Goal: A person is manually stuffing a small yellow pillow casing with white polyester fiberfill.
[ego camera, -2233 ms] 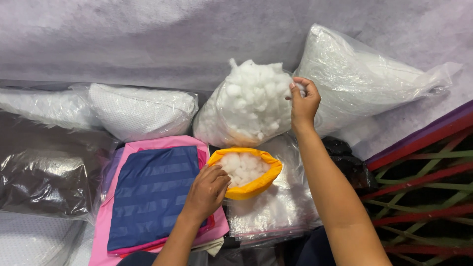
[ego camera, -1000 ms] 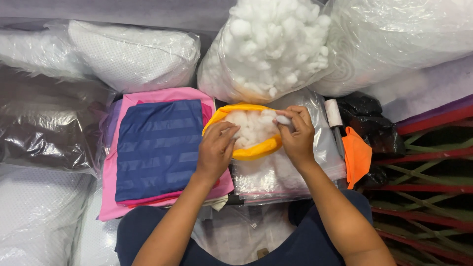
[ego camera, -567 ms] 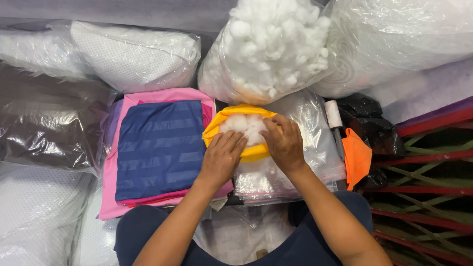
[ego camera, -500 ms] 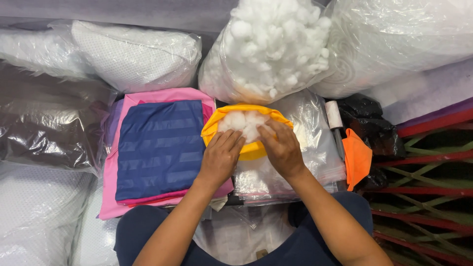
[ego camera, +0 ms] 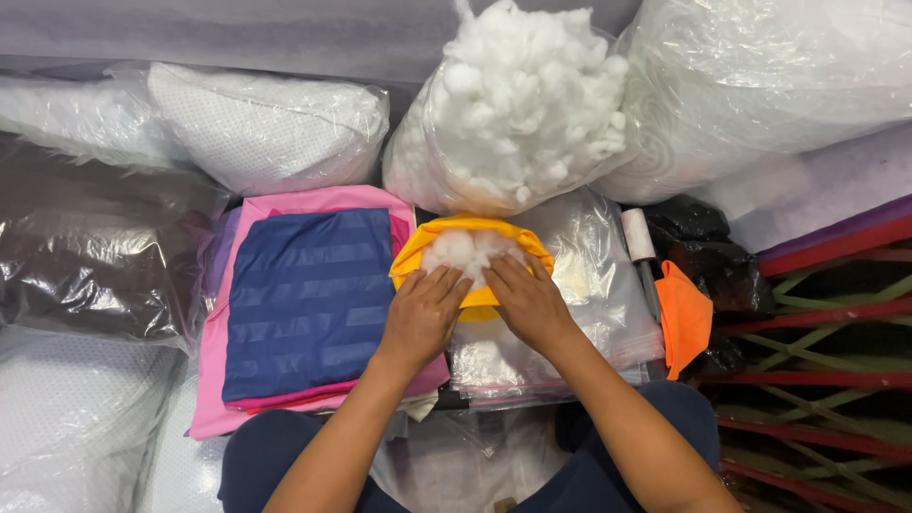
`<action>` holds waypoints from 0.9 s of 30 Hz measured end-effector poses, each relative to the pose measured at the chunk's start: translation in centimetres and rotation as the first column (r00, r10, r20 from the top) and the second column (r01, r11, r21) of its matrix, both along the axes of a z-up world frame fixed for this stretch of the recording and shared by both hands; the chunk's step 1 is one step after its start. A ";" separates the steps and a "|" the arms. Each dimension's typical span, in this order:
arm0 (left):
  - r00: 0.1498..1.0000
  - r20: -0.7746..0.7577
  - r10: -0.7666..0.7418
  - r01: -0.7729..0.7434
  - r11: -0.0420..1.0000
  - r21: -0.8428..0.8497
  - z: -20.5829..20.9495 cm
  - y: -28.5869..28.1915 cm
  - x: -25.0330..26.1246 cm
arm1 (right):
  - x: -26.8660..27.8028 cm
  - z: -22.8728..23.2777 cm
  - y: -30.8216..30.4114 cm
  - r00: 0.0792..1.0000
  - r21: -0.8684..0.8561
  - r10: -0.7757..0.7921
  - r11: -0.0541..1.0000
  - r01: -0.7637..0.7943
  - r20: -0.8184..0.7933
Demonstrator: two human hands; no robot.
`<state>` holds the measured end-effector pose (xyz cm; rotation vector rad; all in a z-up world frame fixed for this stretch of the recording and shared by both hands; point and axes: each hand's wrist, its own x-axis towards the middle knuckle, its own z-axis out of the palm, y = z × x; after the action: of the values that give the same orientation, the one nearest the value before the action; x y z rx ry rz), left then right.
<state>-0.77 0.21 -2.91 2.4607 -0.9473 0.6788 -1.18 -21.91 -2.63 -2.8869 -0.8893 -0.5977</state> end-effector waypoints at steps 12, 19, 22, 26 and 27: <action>0.996 -0.074 -0.056 0.049 0.995 -0.090 2.6 1.2 -0.2 | 0.7 -0.3 -1.3 0.995 0.092 -0.051 0.995 0.043 0.086; 0.999 -0.051 -0.007 0.004 0.998 -0.062 2.2 2.4 0.1 | 0.2 -0.1 -1.1 0.999 0.074 -0.046 0.996 0.045 0.008; 0.997 -0.067 -0.044 0.028 0.974 -0.226 3.5 2.3 -0.5 | -0.3 1.8 -0.5 0.997 0.123 -0.022 0.992 0.014 0.068; 0.936 -0.117 0.332 -0.351 0.904 -0.244 3.8 2.4 -0.6 | -1.3 3.6 1.3 0.978 0.181 0.095 0.975 -0.129 0.183; 0.857 -0.254 0.449 -0.503 0.836 -0.218 3.7 2.5 -0.5 | -1.5 3.8 1.9 0.970 0.182 0.148 0.966 -0.183 0.192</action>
<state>-1.31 2.71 0.76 2.4555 -0.1320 0.6569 -2.71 -19.98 1.20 -2.5815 -1.0169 -0.8815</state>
